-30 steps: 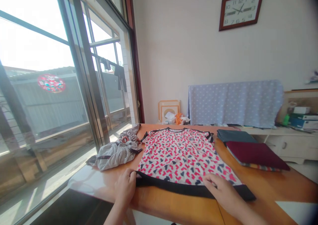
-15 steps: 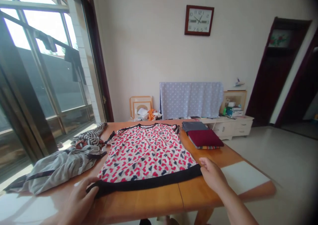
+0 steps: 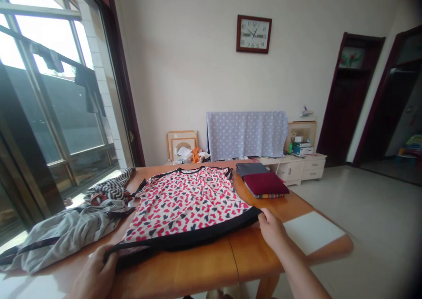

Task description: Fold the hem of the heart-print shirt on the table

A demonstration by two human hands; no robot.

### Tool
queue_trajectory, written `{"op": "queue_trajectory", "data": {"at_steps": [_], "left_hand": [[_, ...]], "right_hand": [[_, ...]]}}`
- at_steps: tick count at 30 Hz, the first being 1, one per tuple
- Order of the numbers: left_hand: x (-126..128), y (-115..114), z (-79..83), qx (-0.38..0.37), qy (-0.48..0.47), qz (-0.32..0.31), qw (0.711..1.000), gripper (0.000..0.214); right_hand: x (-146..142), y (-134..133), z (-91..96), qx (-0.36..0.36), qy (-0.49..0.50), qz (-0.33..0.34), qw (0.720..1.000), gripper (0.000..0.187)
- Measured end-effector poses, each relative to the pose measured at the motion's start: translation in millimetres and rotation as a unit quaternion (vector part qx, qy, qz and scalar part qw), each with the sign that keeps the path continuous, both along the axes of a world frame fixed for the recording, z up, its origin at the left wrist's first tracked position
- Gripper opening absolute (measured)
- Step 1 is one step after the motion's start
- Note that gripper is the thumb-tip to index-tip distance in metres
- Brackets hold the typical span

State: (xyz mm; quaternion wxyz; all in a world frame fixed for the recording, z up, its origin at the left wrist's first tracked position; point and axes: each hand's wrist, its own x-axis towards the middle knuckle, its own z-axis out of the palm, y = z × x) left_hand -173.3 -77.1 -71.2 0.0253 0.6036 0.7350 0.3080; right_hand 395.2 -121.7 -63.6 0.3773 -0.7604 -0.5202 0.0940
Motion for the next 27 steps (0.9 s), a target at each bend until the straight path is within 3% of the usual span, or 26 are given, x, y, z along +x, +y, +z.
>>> {"op": "queue_trajectory", "data": {"at_steps": [3,8,13,16,21,27], "left_hand": [[-0.4,1.0,-3.1,-0.032,0.004,0.004,0.999,0.040],[11.0,-4.4,3.0,-0.008,0.047,-0.012,0.999,0.033],[22.4,-25.2,23.9,-0.017,-0.048,0.120,0.992,0.038],[26.7,-37.7,31.9,-0.022,-0.049,0.161,0.985,0.042],[32.0,-50.0,35.5,0.026,-0.044,0.163,0.985,0.040],[31.0,-63.1,37.3,-0.029,-0.017,0.149,0.988,0.032]], "right_hand": [[-10.7,2.6,-1.3,-0.004,-0.004,-0.005,1.000,0.026],[-15.1,2.4,-11.2,-0.027,-0.016,0.032,0.999,0.039],[7.1,-4.6,-6.4,0.023,0.013,-0.018,0.999,0.040],[17.6,-14.9,1.9,0.008,0.005,-0.020,1.000,0.036],[23.2,-29.7,6.1,-0.011,-0.015,-0.011,1.000,0.032],[27.7,-43.6,-0.3,-0.046,-0.017,-0.012,0.999,0.029]]}}
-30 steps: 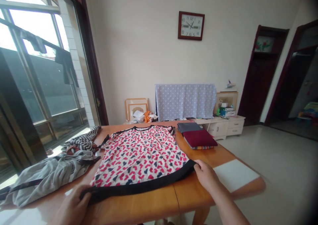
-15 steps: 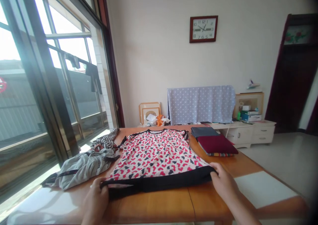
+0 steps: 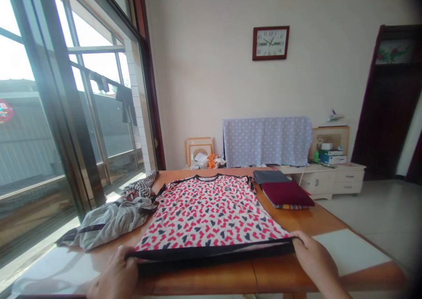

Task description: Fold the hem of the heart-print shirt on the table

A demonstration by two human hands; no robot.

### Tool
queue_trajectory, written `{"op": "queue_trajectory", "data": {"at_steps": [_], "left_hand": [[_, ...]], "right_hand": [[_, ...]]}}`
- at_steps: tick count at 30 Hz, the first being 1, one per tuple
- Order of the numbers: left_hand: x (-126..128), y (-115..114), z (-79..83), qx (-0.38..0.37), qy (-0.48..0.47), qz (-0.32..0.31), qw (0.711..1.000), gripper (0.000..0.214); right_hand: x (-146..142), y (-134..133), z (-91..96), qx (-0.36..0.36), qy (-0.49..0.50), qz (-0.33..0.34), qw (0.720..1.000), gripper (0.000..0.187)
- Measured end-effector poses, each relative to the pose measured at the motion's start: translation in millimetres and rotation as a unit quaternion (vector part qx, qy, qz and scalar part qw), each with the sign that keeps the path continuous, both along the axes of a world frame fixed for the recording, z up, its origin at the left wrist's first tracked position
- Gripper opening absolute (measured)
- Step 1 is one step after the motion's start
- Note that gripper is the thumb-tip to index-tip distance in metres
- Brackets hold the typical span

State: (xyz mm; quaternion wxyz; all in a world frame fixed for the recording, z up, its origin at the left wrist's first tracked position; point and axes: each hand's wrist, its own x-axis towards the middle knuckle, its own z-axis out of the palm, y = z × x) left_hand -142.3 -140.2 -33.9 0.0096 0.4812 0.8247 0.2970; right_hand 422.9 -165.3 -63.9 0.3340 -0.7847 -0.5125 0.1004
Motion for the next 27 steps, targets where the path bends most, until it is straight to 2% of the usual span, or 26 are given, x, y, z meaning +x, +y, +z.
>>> {"op": "queue_trajectory", "data": {"at_steps": [4,8,11,15,18,22,27], "left_hand": [[0.7,-6.3,-1.7,-0.018,0.025,0.008,0.999,0.034],[-1.8,-10.0,-10.2,-0.012,0.041,0.029,0.999,0.036],[-7.8,-11.2,-18.4,0.002,0.061,0.031,0.998,0.034],[-17.3,-11.8,-21.6,0.007,0.031,0.018,0.999,0.027],[-22.3,-13.5,-18.1,0.020,0.004,0.014,1.000,0.030],[-20.9,-17.4,-9.8,0.030,0.022,0.037,0.999,0.029],[4.8,-21.0,9.0,0.015,0.065,0.014,0.998,0.043]], "right_hand": [[-0.6,-7.8,-2.9,-0.024,-0.009,0.001,1.000,0.027],[1.7,-14.8,-3.9,-0.028,-0.014,0.009,0.999,0.026],[5.8,-19.0,-5.5,-0.043,-0.009,0.038,0.998,0.025],[8.4,-21.9,-6.5,-0.047,0.003,0.088,0.995,0.022],[8.0,-25.7,-1.5,-0.044,0.020,0.122,0.991,0.022],[11.6,-31.7,12.2,-0.019,0.065,0.156,0.985,0.032],[11.9,-25.6,29.3,0.055,0.071,0.082,0.993,0.044]]}}
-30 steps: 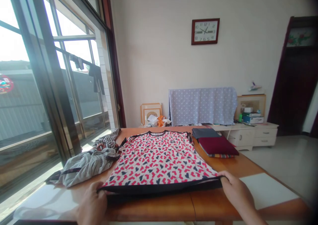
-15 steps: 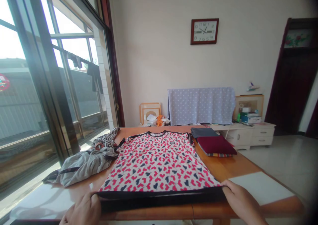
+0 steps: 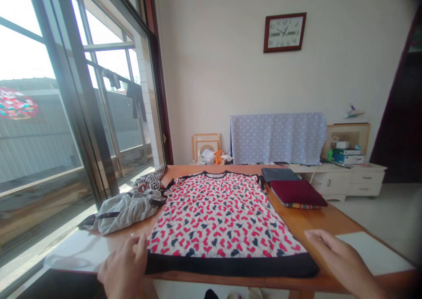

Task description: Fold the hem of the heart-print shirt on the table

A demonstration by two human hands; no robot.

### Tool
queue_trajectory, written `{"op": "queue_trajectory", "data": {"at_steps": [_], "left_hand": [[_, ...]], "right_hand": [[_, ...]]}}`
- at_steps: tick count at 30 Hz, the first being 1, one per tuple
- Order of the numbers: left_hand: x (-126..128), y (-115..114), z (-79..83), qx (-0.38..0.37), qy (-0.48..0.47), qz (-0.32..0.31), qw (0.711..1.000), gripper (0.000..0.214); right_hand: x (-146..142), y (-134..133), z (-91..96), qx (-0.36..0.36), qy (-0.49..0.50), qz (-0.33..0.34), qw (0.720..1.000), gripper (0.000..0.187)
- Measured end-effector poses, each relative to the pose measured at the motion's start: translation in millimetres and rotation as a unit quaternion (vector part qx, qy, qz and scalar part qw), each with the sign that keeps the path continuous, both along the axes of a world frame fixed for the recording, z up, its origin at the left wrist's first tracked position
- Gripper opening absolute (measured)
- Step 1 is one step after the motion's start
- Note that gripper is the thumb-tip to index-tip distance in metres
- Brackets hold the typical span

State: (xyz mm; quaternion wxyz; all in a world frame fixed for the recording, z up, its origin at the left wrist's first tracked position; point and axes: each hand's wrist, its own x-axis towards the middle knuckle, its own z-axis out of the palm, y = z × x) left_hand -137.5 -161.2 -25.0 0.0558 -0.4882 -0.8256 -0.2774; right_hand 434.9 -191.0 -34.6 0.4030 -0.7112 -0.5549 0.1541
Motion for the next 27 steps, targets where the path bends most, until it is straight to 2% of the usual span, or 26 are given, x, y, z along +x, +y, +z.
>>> {"op": "queue_trajectory", "data": {"at_steps": [2,6,10,15,18,22,24,27], "left_hand": [[15.2,0.7,6.4,0.004,0.015,-0.036,0.999,0.044],[35.2,5.1,7.5,-0.023,0.046,-0.131,0.990,0.038],[32.7,7.0,-0.4,-0.073,0.051,-0.154,0.984,0.038],[26.4,4.2,-3.0,-0.064,0.057,-0.128,0.988,0.036],[34.5,4.1,-1.2,-0.052,0.064,-0.148,0.985,0.036],[50.2,6.5,-0.8,-0.066,0.069,-0.219,0.971,0.034],[53.6,7.5,-1.7,-0.083,0.075,-0.225,0.968,0.032],[49.7,7.6,-3.2,-0.102,0.075,-0.218,0.968,0.033]], "right_hand": [[-12.1,5.6,6.9,0.015,-0.011,-0.009,1.000,0.046],[-53.6,17.4,13.1,0.008,-0.046,0.064,0.997,0.046],[-80.1,29.6,-3.9,-0.050,-0.098,0.113,0.987,0.035],[-78.2,40.3,-27.1,-0.100,-0.137,0.097,0.981,0.028],[-81.7,41.0,-23.6,-0.103,-0.140,0.106,0.979,0.025],[-95.6,37.5,-15.2,-0.083,-0.175,0.090,0.977,0.023],[-97.4,36.7,-18.2,-0.083,-0.201,0.079,0.973,0.022],[-86.9,38.7,-32.4,-0.079,-0.216,0.048,0.972,0.021]]}}
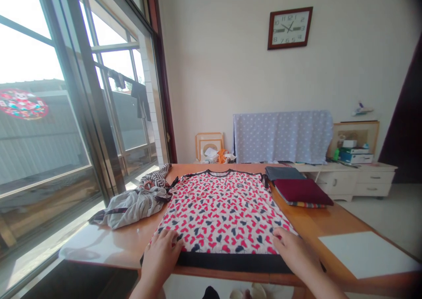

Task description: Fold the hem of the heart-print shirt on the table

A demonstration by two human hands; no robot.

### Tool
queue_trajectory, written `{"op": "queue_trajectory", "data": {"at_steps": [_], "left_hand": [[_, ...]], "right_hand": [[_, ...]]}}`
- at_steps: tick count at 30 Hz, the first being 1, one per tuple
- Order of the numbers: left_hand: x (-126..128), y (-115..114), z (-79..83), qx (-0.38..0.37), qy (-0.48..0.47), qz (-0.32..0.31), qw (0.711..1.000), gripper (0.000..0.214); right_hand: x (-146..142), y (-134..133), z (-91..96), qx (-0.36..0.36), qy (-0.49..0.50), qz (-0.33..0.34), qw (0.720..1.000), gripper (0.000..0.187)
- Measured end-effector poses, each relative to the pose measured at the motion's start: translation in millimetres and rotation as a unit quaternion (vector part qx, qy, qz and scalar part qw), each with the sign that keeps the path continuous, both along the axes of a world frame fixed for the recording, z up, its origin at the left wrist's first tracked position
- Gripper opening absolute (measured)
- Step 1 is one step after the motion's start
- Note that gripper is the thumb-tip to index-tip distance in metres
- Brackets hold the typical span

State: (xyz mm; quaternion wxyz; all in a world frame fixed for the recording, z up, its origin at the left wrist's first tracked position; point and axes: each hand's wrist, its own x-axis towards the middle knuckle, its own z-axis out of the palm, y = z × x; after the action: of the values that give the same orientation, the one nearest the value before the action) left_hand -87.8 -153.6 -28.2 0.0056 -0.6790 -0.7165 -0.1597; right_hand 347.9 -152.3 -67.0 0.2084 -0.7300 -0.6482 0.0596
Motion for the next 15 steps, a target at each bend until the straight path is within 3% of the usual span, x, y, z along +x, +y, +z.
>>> {"op": "queue_trajectory", "data": {"at_steps": [5,15], "left_hand": [[-15.5,-5.2,-1.9,-0.023,0.008,0.019,1.000,0.036],[-17.7,-2.8,7.3,-0.093,0.072,0.035,0.992,0.045]], "right_hand": [[22.8,5.1,-20.0,-0.006,0.001,-0.009,1.000,0.028],[21.2,2.3,-19.7,-0.003,-0.003,-0.017,1.000,0.023]]}}
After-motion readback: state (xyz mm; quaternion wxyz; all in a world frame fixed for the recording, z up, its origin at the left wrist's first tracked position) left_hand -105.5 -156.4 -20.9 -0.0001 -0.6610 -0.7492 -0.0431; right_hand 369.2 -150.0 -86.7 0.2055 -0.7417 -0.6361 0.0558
